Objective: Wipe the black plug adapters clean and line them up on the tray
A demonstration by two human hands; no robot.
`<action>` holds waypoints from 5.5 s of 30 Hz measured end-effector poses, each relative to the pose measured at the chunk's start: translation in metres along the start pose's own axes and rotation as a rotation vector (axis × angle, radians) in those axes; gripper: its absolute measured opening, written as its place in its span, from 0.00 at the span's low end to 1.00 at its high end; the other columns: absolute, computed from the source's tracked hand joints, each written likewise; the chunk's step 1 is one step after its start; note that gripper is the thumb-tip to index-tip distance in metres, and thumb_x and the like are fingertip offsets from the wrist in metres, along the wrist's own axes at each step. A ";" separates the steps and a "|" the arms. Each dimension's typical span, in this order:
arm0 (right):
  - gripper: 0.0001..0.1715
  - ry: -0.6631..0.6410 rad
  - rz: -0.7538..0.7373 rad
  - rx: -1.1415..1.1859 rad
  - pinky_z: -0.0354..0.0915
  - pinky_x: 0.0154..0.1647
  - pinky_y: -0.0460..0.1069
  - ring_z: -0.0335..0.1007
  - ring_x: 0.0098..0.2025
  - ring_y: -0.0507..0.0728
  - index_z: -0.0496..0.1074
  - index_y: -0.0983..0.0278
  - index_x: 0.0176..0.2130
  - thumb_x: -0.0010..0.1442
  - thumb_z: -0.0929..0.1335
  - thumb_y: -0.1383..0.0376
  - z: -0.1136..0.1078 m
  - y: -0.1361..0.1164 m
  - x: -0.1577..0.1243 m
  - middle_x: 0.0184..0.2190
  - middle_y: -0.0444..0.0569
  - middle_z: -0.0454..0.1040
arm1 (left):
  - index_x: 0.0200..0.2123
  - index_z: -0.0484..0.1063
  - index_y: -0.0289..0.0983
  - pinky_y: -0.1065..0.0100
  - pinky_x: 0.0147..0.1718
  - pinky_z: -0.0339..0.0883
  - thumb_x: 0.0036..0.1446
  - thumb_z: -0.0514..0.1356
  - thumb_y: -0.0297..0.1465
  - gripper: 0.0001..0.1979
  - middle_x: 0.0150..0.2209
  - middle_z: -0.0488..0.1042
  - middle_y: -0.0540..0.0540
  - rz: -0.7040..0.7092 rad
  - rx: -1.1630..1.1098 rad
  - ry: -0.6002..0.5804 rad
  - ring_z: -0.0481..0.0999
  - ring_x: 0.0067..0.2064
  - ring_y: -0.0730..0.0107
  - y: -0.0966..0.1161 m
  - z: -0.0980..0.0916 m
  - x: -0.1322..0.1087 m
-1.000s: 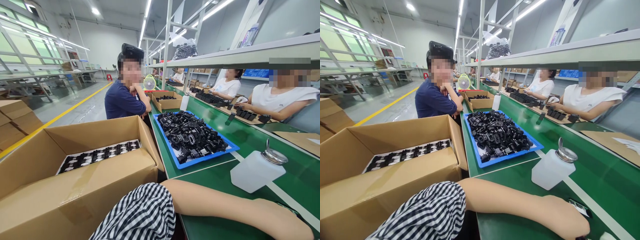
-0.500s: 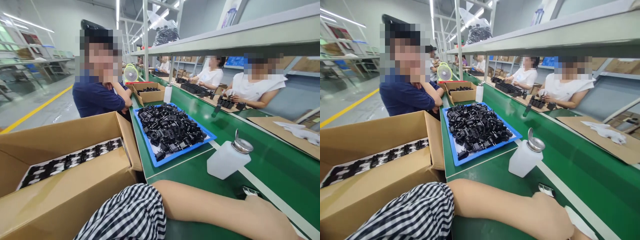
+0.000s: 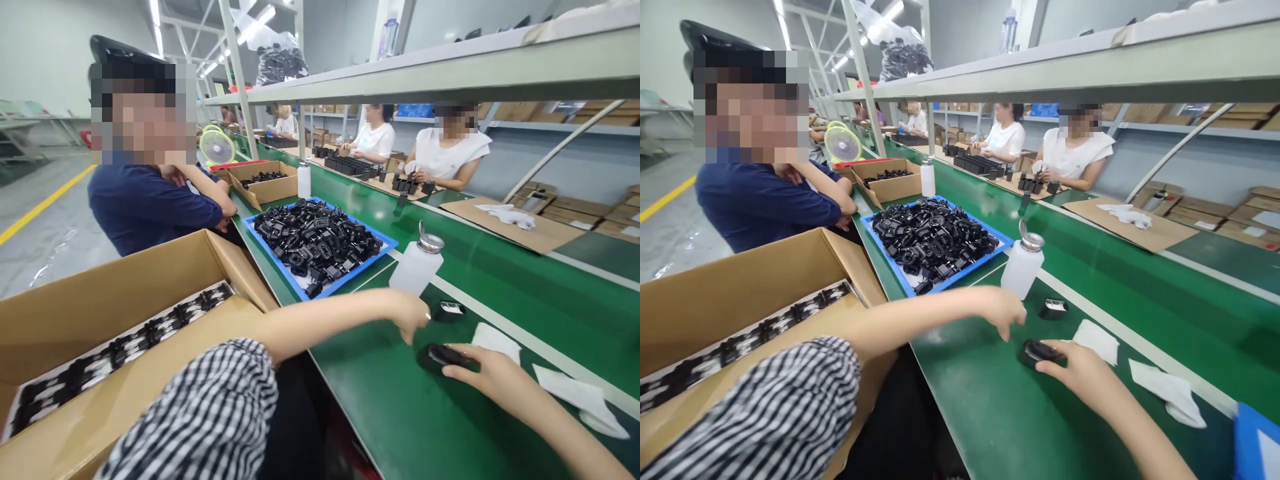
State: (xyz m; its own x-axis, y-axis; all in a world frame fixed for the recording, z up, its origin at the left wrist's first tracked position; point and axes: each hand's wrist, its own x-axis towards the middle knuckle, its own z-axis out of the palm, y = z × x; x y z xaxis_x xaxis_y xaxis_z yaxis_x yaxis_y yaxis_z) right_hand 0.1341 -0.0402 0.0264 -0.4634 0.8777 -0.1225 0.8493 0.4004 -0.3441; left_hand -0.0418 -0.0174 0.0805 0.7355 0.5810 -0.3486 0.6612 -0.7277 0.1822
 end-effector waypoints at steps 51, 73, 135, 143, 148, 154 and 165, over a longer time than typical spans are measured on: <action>0.31 -0.061 0.030 0.226 0.61 0.29 0.50 0.65 0.29 0.58 0.58 0.64 0.46 0.47 0.57 0.49 -0.006 0.017 -0.011 0.28 0.50 0.69 | 0.30 0.68 0.33 0.75 0.28 0.62 0.45 0.50 0.23 0.09 0.25 0.72 0.49 -0.942 -0.363 0.729 0.70 0.26 0.76 -0.123 0.076 -0.105; 0.33 -0.002 0.019 0.138 0.61 0.28 0.52 0.65 0.29 0.60 0.62 0.68 0.42 0.44 0.55 0.49 -0.005 0.025 -0.008 0.27 0.51 0.70 | 0.39 0.60 0.38 0.72 0.34 0.59 0.44 0.54 0.26 0.15 0.33 0.68 0.49 -0.808 -0.051 0.970 0.67 0.35 0.72 -0.112 0.076 -0.086; 0.07 0.441 0.104 0.050 0.54 0.18 0.45 0.61 0.19 0.52 0.64 0.63 0.28 0.48 0.60 0.63 0.008 0.003 -0.011 0.19 0.44 0.65 | 0.26 0.62 0.35 0.74 0.21 0.54 0.28 0.62 0.41 0.22 0.21 0.62 0.54 -0.113 -0.612 0.549 0.62 0.23 0.77 -0.005 0.071 0.067; 0.09 0.392 -0.041 0.046 0.57 0.23 0.45 0.63 0.26 0.53 0.66 0.63 0.33 0.50 0.60 0.65 0.011 0.010 -0.007 0.25 0.45 0.67 | 0.36 0.61 0.35 0.76 0.21 0.56 0.33 0.62 0.35 0.23 0.26 0.66 0.53 -0.020 -0.765 0.528 0.63 0.21 0.80 -0.003 0.072 0.059; 0.09 0.395 -0.055 0.066 0.58 0.25 0.46 0.63 0.27 0.54 0.66 0.63 0.33 0.50 0.60 0.64 0.010 0.013 -0.007 0.27 0.46 0.68 | 0.35 0.63 0.34 0.77 0.21 0.57 0.35 0.61 0.32 0.20 0.26 0.67 0.52 -0.031 -0.793 0.549 0.64 0.20 0.82 -0.003 0.071 0.056; 0.11 0.393 -0.047 0.052 0.58 0.26 0.46 0.63 0.28 0.54 0.66 0.64 0.35 0.51 0.59 0.65 0.009 0.013 -0.007 0.27 0.47 0.68 | 0.35 0.63 0.35 0.77 0.22 0.58 0.37 0.59 0.32 0.17 0.24 0.68 0.53 -0.048 -0.758 0.560 0.65 0.21 0.81 -0.002 0.070 0.055; 0.16 0.227 0.085 0.012 0.57 0.23 0.46 0.63 0.27 0.55 0.67 0.65 0.38 0.48 0.63 0.62 0.004 0.017 0.001 0.24 0.47 0.66 | 0.37 0.67 0.37 0.74 0.27 0.59 0.40 0.58 0.37 0.18 0.29 0.70 0.49 -0.131 -0.357 0.524 0.69 0.29 0.72 0.003 0.059 0.050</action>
State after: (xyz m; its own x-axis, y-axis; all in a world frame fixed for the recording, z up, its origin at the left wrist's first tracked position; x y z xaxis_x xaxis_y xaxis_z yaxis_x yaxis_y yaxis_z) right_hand 0.1474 -0.0336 0.0163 -0.3208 0.9452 0.0603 0.8790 0.3208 -0.3529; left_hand -0.0114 -0.0120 0.0096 0.5601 0.8236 0.0893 0.6928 -0.5247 0.4946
